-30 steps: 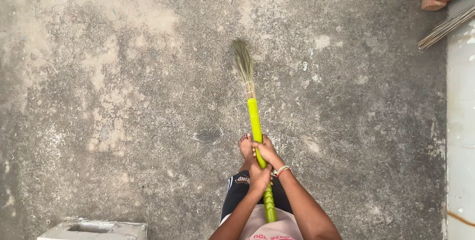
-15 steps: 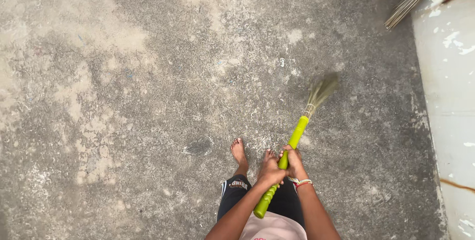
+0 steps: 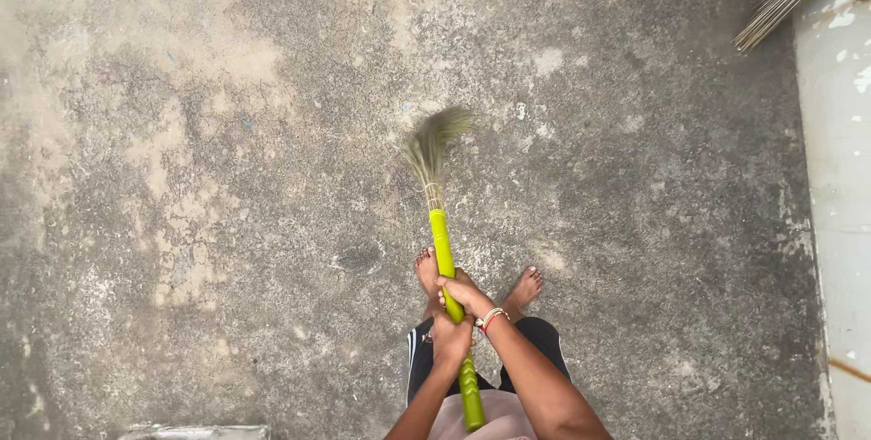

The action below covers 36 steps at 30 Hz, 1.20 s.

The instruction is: The person sweeps a concrete balcony using a broom, moving dust and debris along the floor and toward the edges.

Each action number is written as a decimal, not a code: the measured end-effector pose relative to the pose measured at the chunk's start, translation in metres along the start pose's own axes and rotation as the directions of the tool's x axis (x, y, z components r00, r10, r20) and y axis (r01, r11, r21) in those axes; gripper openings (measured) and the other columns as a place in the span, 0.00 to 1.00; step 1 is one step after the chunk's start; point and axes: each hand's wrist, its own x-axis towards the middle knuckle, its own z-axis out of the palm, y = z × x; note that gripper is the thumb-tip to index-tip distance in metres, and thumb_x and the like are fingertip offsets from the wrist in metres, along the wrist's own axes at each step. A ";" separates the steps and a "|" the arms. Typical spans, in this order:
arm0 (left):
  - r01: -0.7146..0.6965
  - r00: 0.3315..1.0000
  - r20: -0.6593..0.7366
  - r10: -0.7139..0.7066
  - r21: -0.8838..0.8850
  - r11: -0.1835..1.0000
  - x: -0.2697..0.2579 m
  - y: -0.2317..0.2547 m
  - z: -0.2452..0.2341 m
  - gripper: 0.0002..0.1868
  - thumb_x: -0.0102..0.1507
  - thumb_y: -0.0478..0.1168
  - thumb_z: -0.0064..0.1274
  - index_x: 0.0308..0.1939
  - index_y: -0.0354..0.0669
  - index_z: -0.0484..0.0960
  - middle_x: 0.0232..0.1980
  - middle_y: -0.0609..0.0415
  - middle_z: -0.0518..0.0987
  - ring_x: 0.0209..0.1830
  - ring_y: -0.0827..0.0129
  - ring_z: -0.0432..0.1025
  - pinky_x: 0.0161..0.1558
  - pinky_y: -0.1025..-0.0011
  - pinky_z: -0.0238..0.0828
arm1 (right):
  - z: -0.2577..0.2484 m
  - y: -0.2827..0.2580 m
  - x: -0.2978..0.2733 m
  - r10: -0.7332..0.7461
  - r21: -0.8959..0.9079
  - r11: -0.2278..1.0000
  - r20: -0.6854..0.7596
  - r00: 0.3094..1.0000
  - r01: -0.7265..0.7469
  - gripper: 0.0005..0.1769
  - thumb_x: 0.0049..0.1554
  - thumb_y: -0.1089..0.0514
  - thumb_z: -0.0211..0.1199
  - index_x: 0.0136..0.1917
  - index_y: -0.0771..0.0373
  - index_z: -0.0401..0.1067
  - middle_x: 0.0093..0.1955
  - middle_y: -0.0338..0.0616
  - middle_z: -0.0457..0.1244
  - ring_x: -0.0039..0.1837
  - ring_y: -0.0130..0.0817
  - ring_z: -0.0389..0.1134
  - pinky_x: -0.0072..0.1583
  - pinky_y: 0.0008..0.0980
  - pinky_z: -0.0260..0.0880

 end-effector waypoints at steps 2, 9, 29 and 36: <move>-0.111 0.993 -0.036 0.110 -0.022 0.994 -0.010 0.005 0.042 0.25 0.62 0.44 0.58 0.49 0.25 0.67 0.33 0.39 0.83 0.25 0.58 0.81 0.29 0.63 0.79 | -0.036 -0.010 -0.011 -0.011 0.002 1.000 0.016 1.000 0.011 0.12 0.58 0.60 0.64 0.52 0.63 0.64 0.34 0.40 0.61 0.32 0.28 0.62 0.34 0.29 0.67; -0.377 0.923 0.098 0.372 0.040 0.925 -0.066 0.038 0.183 0.26 0.62 0.41 0.58 0.53 0.27 0.62 0.37 0.35 0.82 0.34 0.52 0.81 0.40 0.57 0.79 | -0.205 -0.039 -0.080 -0.137 0.197 0.967 -0.130 0.982 0.161 0.14 0.56 0.61 0.66 0.53 0.62 0.65 0.36 0.36 0.61 0.35 0.24 0.63 0.36 0.26 0.68; -0.139 0.935 0.302 0.186 -0.169 0.976 -0.025 0.005 0.213 0.17 0.57 0.34 0.56 0.49 0.39 0.73 0.27 0.51 0.79 0.19 0.68 0.74 0.22 0.70 0.73 | -0.238 -0.034 -0.091 0.072 0.114 0.992 -0.093 0.993 -0.061 0.12 0.60 0.57 0.62 0.47 0.69 0.67 0.35 0.44 0.63 0.35 0.34 0.65 0.39 0.35 0.70; -0.021 0.998 0.059 0.033 -0.194 0.981 -0.042 0.013 0.187 0.19 0.60 0.38 0.58 0.46 0.28 0.69 0.31 0.45 0.80 0.18 0.65 0.76 0.22 0.69 0.74 | -0.178 -0.046 -0.071 0.033 -0.163 0.986 0.073 0.997 -0.020 0.11 0.58 0.58 0.65 0.51 0.62 0.66 0.37 0.36 0.61 0.37 0.27 0.64 0.40 0.30 0.70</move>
